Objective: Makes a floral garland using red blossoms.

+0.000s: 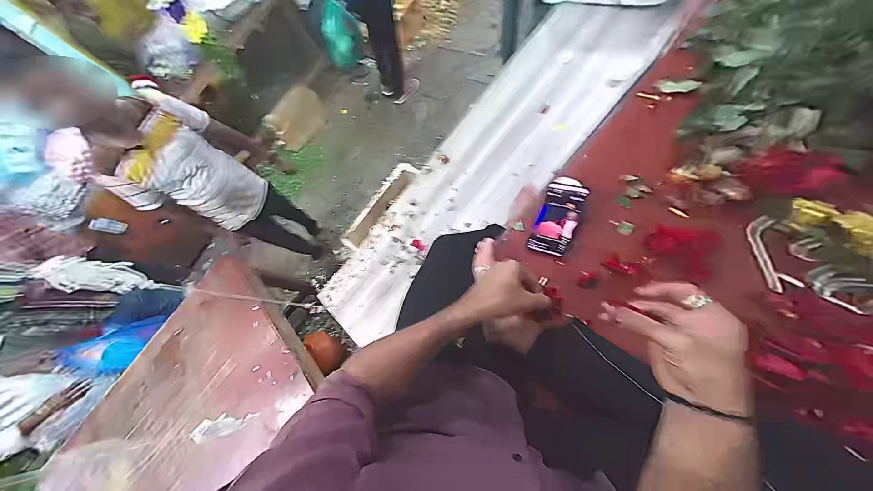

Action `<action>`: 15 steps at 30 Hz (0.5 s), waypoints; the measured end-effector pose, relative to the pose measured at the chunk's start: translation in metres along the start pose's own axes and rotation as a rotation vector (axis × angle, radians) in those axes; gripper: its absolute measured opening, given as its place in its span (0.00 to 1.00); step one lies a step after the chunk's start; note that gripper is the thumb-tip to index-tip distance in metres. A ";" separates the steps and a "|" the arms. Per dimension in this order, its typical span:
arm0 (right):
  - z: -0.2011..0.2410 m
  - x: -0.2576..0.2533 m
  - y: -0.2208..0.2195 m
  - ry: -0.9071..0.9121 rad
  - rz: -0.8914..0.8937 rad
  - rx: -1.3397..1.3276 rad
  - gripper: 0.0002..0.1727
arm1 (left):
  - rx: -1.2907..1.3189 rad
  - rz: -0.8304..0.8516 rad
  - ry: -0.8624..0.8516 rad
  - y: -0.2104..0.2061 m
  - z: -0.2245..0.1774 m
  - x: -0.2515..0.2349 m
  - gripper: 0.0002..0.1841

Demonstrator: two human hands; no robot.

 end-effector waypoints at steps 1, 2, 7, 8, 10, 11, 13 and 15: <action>0.007 0.004 -0.008 -0.024 0.009 -0.011 0.25 | 0.021 -0.003 -0.015 0.000 0.000 0.001 0.13; 0.012 0.006 -0.015 -0.054 0.026 -0.020 0.25 | 0.045 0.000 -0.026 0.001 -0.001 0.002 0.13; 0.018 0.005 -0.053 -0.159 0.172 -0.083 0.27 | 0.073 0.082 -0.042 0.006 0.000 0.001 0.07; 0.015 0.003 -0.057 -0.184 0.170 -0.076 0.27 | 0.071 0.105 -0.047 0.005 -0.001 0.001 0.07; 0.007 0.001 -0.060 -0.232 0.134 -0.050 0.27 | 0.059 0.164 -0.046 0.002 -0.006 0.001 0.08; 0.004 0.000 -0.059 -0.254 0.115 -0.032 0.27 | 0.046 0.185 -0.041 0.001 -0.008 0.002 0.09; -0.002 -0.001 -0.059 -0.279 0.097 -0.032 0.29 | 0.003 0.208 -0.050 -0.001 -0.008 0.003 0.09; -0.004 0.001 -0.058 -0.285 0.093 -0.037 0.29 | -0.018 0.223 -0.083 -0.002 -0.005 0.002 0.09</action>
Point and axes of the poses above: each hand's wrist, its own x-axis away from the middle knuckle, its own y-axis out of the back of the hand, z = x × y, the point moved 3 cm from there along -x, towards the middle knuckle, and after that the axes turned 13 degrees about z, right-handed, at the moved point
